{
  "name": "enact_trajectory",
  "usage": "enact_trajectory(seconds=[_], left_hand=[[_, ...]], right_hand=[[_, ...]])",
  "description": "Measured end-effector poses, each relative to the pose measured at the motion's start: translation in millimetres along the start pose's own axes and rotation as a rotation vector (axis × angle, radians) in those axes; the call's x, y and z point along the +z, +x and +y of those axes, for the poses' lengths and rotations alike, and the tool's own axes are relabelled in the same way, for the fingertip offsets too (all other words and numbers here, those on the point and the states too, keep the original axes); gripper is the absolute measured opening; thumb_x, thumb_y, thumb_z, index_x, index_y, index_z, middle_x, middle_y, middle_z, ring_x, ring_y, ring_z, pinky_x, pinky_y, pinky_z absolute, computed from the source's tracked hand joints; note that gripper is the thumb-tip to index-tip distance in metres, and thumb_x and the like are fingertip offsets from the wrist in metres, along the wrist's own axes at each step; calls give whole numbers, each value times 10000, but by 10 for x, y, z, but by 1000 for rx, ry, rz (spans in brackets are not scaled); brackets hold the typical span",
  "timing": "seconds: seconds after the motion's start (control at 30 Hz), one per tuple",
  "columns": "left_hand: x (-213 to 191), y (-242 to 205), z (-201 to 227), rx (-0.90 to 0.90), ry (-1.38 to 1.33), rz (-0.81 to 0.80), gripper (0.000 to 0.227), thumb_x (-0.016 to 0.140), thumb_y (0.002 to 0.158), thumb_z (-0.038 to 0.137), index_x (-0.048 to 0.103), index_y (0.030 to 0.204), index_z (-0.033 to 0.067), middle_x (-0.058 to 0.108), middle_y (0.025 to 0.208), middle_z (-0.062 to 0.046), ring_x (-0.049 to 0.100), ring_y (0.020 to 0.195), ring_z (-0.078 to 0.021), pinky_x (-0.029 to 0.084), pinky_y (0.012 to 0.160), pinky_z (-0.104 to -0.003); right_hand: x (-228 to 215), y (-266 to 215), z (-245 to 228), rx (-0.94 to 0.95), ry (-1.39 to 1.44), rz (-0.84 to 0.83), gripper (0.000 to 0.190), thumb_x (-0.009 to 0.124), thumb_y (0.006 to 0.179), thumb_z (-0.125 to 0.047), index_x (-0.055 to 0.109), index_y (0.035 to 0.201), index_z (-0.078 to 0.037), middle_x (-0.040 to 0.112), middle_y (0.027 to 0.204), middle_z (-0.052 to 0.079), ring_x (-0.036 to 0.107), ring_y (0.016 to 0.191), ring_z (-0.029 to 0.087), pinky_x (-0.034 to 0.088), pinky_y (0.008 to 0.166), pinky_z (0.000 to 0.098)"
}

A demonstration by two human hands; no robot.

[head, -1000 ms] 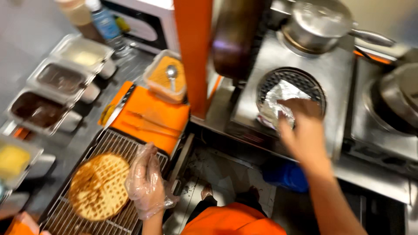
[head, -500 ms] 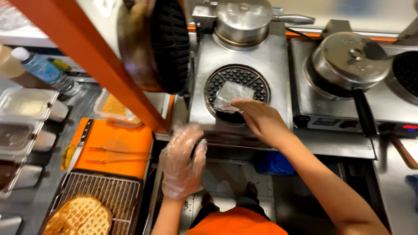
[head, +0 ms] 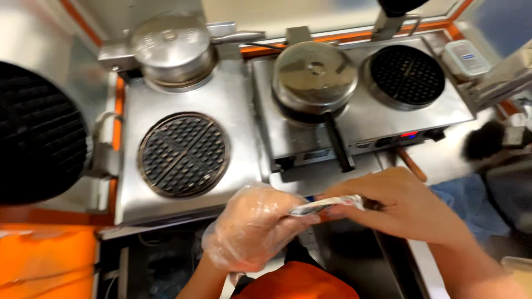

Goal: The person spreads chocolate sauce on a waffle, adds marshmallows and crumbs with a spoon, and folds the waffle using tongs. The person places the finished waffle into a paper sleeve, pours batter into a waffle iron using a ladle, and removes another cooked waffle.

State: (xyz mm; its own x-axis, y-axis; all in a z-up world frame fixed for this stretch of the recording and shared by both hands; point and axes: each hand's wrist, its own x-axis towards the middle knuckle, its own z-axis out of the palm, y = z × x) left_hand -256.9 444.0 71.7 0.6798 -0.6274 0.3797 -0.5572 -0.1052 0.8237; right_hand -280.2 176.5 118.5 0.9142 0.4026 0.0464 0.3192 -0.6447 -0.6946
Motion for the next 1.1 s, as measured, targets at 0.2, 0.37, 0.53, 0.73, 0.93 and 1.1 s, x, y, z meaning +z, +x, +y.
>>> enact_trajectory(seconds=[0.2, 0.37, 0.53, 0.73, 0.93, 1.1], left_hand=[[400, 660, -107, 175, 490, 238, 227, 733, 869, 103, 715, 1091, 54, 763, 1110, -71, 733, 1035, -271, 545, 908, -406], [569, 770, -89, 27, 303, 333, 206, 746, 856, 57, 716, 1059, 42, 772, 1038, -76, 734, 987, -276, 533, 879, -403], [668, 715, 4, 21, 358, 419, 210, 764, 875, 82, 708, 1068, 18, 753, 1027, -78, 745, 1004, -252, 566, 903, -395], [686, 682, -71, -179, 179, 478, 130, 738, 900, 95, 765, 1003, 20, 793, 965, -88, 780, 949, -232, 600, 864, -363], [839, 622, -224, -113, -361, 668, 176, 698, 958, 67, 742, 1013, -94, 782, 970, -181, 786, 924, -270, 648, 868, -372], [938, 618, -80, -139, -127, 923, 210, 674, 994, 150, 737, 982, -50, 783, 916, -142, 801, 815, -219, 664, 875, -358]], right_hand=[[-1187, -195, 1047, 350, -654, 496, 264, 870, 880, -184, 808, 1114, -78, 673, 708, 161, 643, 560, 248, 485, 551, 349], [-1445, 426, 2526, -65, -734, 557, 297, 744, 938, 19, 727, 1217, -80, 764, 1178, 85, 745, 1083, 244, 587, 948, 352], [-1485, 531, 3056, 21, -566, 48, 467, 730, 870, -349, 703, 1261, -95, 685, 1312, 159, 568, 1272, 374, 349, 1077, 512], [-1603, 709, 3320, 160, -357, -7, 475, 391, 1106, -416, 645, 1351, -98, 669, 1340, 190, 609, 1246, 385, 432, 1092, 486], [-2188, 1305, 3559, -263, -1803, -253, 526, 649, 990, -179, 614, 1509, -264, 751, 1037, -12, 712, 697, 150, 554, 593, 301], [-2768, 2145, 3278, -89, -990, 385, 314, 680, 1047, -137, 645, 1356, -182, 714, 1071, 39, 673, 876, 165, 535, 783, 323]])
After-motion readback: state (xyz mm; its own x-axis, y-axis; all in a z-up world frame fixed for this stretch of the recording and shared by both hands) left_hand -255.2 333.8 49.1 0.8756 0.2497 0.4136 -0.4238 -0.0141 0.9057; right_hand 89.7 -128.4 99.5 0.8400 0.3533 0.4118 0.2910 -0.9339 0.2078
